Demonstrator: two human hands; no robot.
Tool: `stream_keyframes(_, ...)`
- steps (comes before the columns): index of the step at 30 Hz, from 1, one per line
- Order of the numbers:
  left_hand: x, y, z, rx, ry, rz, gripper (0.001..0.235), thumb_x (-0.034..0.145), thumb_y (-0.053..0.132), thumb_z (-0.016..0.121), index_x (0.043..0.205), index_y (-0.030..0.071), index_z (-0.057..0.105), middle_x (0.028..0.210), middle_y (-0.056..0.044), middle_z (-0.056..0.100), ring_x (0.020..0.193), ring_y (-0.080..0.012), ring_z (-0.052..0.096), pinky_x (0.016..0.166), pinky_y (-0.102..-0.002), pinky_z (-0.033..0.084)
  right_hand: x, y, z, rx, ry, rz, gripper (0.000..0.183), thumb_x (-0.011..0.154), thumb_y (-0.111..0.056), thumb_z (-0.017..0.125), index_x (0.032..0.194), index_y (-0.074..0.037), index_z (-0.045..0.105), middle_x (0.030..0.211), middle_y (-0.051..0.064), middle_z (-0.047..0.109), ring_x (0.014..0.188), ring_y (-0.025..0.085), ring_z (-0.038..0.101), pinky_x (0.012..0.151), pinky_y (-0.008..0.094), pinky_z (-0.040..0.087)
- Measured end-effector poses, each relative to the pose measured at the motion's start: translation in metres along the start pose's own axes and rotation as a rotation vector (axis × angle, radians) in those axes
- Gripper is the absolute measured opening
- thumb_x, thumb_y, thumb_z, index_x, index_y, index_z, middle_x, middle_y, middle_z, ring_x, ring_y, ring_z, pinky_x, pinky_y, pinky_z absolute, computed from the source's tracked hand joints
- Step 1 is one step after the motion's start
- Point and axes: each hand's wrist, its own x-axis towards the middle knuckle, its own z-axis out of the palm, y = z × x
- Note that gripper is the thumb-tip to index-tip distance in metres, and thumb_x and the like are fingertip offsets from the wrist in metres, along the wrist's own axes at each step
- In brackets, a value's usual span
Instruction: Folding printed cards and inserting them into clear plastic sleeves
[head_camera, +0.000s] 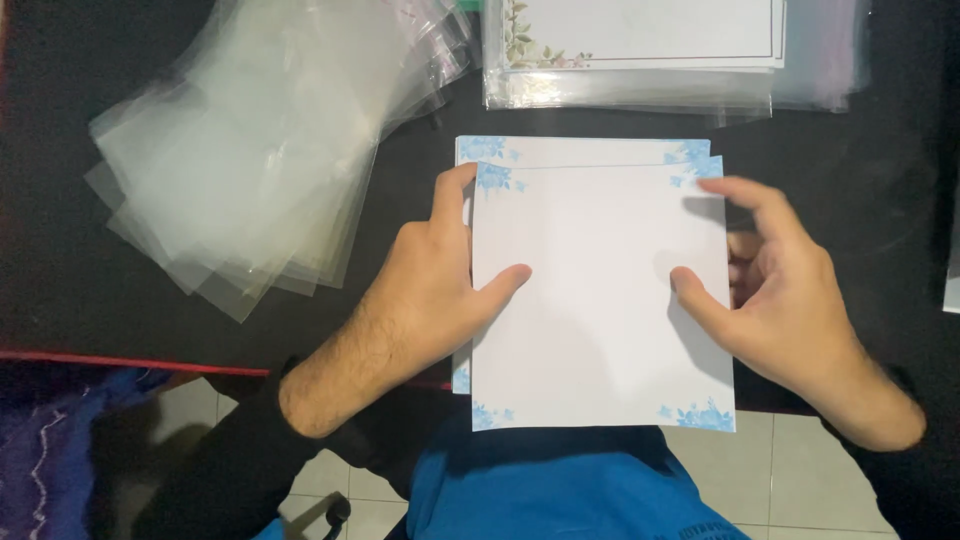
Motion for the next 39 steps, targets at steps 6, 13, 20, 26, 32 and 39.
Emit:
stream_keyframes(6, 0.000, 0.002, 0.001, 0.080, -0.015, 0.009, 0.089, 0.085, 0.033, 0.077, 0.154, 0.008, 0.026, 0.083, -0.012, 0.070, 0.064, -0.0293, 0.068, 0.053, -0.042, 0.056, -0.022, 0.003, 0.003, -0.793, 0.229, -0.558, 0.058, 0.087, -0.030, 0.079, 0.141, -0.010, 0.068, 0.155, 0.033, 0.035, 0.139, 0.053, 0.039, 0.096, 0.057, 0.052)
stream_keyframes(13, 0.001, 0.006, -0.003, 0.097, 0.001, 0.048, 0.099, 0.084, 0.034, 0.075, 0.159, 0.005, 0.018, 0.105, -0.019, 0.073, 0.083, -0.0394, 0.073, 0.065, -0.048, 0.059, -0.025, 0.020, 0.012, -0.657, -0.277, -0.715, 0.129, 0.058, -0.087, 0.082, 0.161, -0.028, 0.033, 0.173, 0.025, 0.009, 0.160, 0.050, 0.002, 0.117, 0.077, 0.013)
stream_keyframes(20, 0.010, 0.008, -0.026, 0.536, 0.055, 0.118, 0.125, 0.076, 0.063, 0.088, 0.165, 0.012, 0.016, 0.118, -0.019, 0.059, 0.095, -0.0350, 0.066, 0.064, -0.050, 0.060, -0.026, 0.020, 0.013, -0.701, -0.262, -0.731, 0.135, 0.050, -0.087, 0.086, 0.159, -0.024, 0.035, 0.172, 0.028, 0.010, 0.160, 0.051, 0.004, 0.114, 0.079, 0.020)
stream_keyframes(26, 0.029, 0.008, -0.043, 0.476, -0.062, 0.209, 0.093, 0.082, 0.054, 0.080, 0.150, 0.009, 0.036, 0.114, -0.018, 0.065, 0.089, -0.0386, 0.068, 0.064, -0.054, 0.056, -0.027, 0.014, 0.016, -0.696, -0.236, -0.718, 0.130, 0.052, -0.086, 0.084, 0.157, -0.023, 0.039, 0.171, 0.028, 0.015, 0.159, 0.051, 0.008, 0.115, 0.079, 0.019)
stream_keyframes(32, 0.040, 0.009, -0.044, 0.531, -0.127, 0.176, 0.075, 0.084, 0.044, 0.081, 0.136, 0.007, 0.042, 0.100, -0.015, 0.067, 0.084, -0.0375, 0.067, 0.061, -0.054, 0.054, -0.024, 0.010, 0.020, -0.743, -0.248, -0.693, 0.134, 0.054, -0.089, 0.082, 0.160, -0.023, 0.033, 0.171, 0.029, 0.010, 0.159, 0.050, 0.004, 0.115, 0.078, 0.015)
stream_keyframes(39, 0.046, 0.004, -0.045, 0.539, -0.105, 0.261, 0.067, 0.084, 0.038, 0.081, 0.131, 0.005, 0.046, 0.101, -0.016, 0.070, 0.090, -0.0420, 0.068, 0.066, -0.057, 0.054, -0.018, 0.006, 0.020, -0.727, -0.256, -0.683, 0.136, 0.050, -0.083, 0.090, 0.159, -0.022, 0.035, 0.170, 0.028, 0.012, 0.159, 0.050, 0.006, 0.112, 0.078, 0.022)
